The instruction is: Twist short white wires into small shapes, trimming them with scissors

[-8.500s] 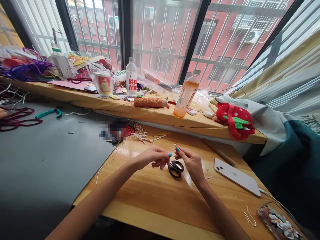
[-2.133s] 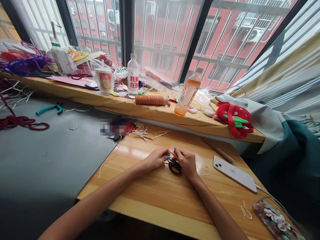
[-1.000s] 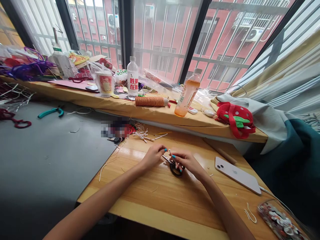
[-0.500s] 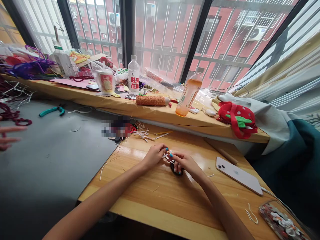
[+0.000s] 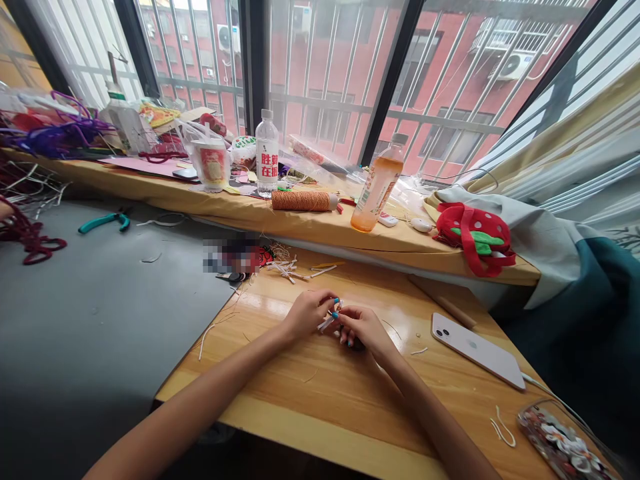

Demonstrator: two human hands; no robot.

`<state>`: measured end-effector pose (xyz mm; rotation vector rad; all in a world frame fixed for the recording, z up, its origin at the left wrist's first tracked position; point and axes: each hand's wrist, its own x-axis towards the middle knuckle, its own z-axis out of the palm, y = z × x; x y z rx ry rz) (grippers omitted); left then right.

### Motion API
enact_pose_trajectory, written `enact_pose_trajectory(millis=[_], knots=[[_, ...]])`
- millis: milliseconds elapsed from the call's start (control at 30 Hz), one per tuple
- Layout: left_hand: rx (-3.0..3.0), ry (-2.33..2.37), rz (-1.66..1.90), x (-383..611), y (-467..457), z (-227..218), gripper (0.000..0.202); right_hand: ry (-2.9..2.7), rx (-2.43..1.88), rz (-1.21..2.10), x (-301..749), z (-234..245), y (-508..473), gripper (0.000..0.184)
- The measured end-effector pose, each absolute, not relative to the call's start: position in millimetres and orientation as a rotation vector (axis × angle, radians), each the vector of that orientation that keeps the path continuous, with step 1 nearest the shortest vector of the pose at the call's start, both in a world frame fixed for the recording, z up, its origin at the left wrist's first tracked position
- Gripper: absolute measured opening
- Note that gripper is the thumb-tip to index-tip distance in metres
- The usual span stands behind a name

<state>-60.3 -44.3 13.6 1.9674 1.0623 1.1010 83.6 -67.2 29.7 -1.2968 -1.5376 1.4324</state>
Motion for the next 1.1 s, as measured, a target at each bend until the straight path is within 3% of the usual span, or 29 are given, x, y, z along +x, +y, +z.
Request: enact_pose_trajectory(millis=[433, 567, 700, 867, 967, 1100], knots=[[1.375, 0.832, 1.044, -61, -29, 11, 0.015, -1.641, -1.079, 1.388, 86, 22, -66, 0.024], [1.61, 0.918, 1.035, -64, -29, 12, 0.013, -1.674, -1.114, 1.366, 87, 27, -68, 0.022], [2.222, 1.014, 0.972, -70, -34, 17, 0.019, -1.754, -1.16, 1.278, 90, 32, -69, 0.021], [2.777, 0.963, 0.732, -77, -41, 24, 0.029, -1.975, -1.288, 0.713, 96, 36, -68, 0.024], [2.8, 0.955, 0.705, -76, -44, 24, 0.027, -2.125, -1.313, 0.336, 98, 34, -66, 0.027], [2.622, 0.968, 0.792, -69, -46, 20, 0.025, -2.237, -1.324, 0.088, 101, 26, -61, 0.026]])
